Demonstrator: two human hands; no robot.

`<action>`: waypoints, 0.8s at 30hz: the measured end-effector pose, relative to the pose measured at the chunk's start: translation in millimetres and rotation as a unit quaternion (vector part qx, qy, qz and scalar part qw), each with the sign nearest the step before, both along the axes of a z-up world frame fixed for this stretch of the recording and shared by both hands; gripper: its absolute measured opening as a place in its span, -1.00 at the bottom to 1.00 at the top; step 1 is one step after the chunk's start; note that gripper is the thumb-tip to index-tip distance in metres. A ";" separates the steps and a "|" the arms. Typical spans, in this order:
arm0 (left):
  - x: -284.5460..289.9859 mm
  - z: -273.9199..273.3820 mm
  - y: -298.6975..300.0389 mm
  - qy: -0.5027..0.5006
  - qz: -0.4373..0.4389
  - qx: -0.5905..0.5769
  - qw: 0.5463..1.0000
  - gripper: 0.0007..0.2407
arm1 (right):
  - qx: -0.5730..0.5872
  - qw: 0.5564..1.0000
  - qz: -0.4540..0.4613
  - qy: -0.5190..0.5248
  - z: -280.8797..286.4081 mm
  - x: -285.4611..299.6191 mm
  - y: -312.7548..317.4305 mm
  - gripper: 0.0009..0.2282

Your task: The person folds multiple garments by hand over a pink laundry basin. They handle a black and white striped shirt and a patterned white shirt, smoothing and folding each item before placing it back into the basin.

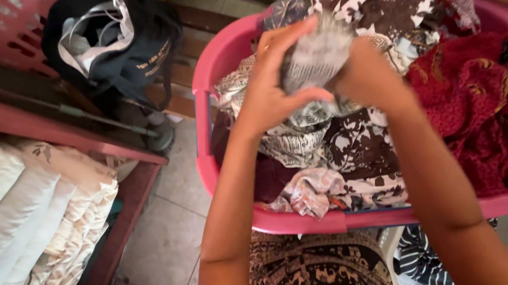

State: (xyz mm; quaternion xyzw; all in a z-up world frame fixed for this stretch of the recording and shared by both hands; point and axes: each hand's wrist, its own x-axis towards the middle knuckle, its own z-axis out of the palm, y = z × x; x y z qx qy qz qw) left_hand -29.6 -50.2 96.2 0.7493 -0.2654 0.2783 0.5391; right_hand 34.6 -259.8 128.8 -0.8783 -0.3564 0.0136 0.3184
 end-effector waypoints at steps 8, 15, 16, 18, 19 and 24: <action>19.0 -35.9 22.4 0.213 0.216 0.178 0.936 -0.48 | 0.694 0.705 -0.090 0.115 35.2 0.8 -139.3 -0.72; 38.0 -28.7 18.4 0.275 -0.068 -0.173 0.943 -0.65 | 0.336 0.940 -0.059 0.004 38.9 -0.6 -121.6 -0.55; 36.9 -16.4 12.9 0.275 -0.092 -0.206 0.935 -0.65 | 0.238 0.971 0.039 0.004 43.9 -3.8 -105.9 -0.50; 33.4 10.0 3.6 0.244 -0.113 -0.184 0.945 -0.63 | -0.033 0.957 0.034 -0.287 53.0 -19.5 -61.0 -0.11; 30.5 22.8 1.2 0.230 -0.124 -0.174 0.949 -0.62 | -0.008 0.947 0.066 -0.314 57.9 -26.7 -37.6 -0.20; 21.8 59.0 4.8 0.125 0.136 0.140 0.973 -0.52 | 0.105 0.983 -0.121 0.087 69.4 -36.8 -9.5 -0.69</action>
